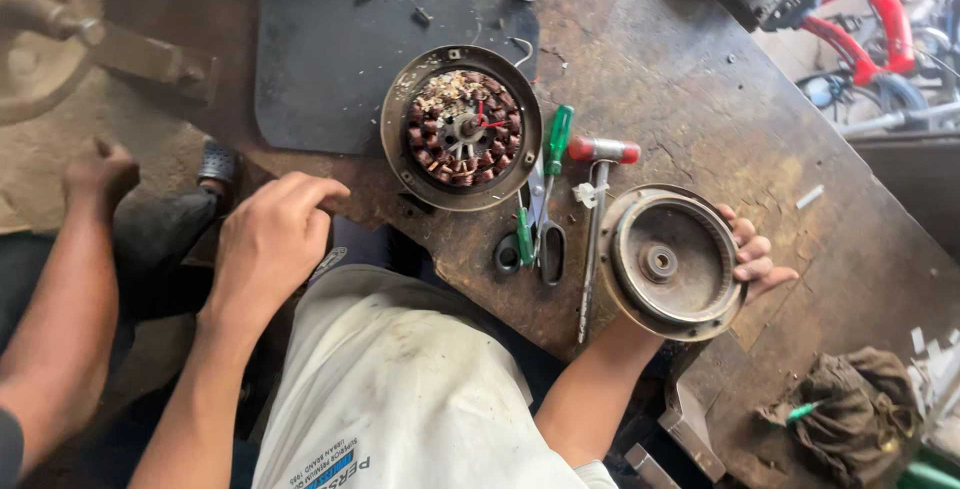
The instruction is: The person disassembles a motor housing, removes debris from the stator, and cleans the internal components. They then reassemble the motor by inserting the stator into the housing and securing the parts.
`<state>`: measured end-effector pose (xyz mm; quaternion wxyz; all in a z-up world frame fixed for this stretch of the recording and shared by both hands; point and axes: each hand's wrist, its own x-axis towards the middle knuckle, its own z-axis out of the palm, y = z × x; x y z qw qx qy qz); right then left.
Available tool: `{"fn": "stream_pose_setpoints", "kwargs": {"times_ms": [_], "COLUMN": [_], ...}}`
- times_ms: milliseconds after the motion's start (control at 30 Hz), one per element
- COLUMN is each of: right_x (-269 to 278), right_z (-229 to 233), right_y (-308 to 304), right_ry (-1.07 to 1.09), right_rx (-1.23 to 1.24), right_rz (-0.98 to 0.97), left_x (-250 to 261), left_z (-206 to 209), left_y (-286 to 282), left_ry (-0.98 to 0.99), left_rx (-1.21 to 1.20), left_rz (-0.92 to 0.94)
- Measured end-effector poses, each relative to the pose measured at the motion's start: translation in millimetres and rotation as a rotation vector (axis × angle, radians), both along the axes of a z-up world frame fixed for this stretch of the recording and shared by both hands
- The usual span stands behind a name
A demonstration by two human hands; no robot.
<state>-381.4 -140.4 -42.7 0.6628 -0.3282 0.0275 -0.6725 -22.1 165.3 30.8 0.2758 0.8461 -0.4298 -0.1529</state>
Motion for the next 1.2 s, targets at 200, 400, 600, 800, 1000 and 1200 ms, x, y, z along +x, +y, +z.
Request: {"fn": "stream_pose_setpoints", "kwargs": {"times_ms": [200,400,600,800,1000,1200], "right_x": [-33,-47,-62,-63,-67,-48], "right_z": [-27,-37,-52,-53,-56,-26], "right_y": [-11,3,1,34,50,68], "right_ry": [0.018,0.038,0.144,0.271,0.355,0.432], "right_rx": [0.023,0.063,0.102,0.267,0.336,0.448], "right_rz": [0.016,0.008,-0.066,-0.167,-0.204,-0.253], "left_x": [-38,-48,-42,-2,36,105], "left_z": [-20,-34,-51,-81,-71,-70], "left_y": [24,16,25,22,-2,-51], "left_ry": [0.476,0.826,0.27,0.122,0.264,-1.922], "left_rx": [-0.259,-0.305,0.123,0.155,0.351,-0.538], "left_rz": [0.28,0.269,-0.067,-0.312,-0.46,-1.167]}}
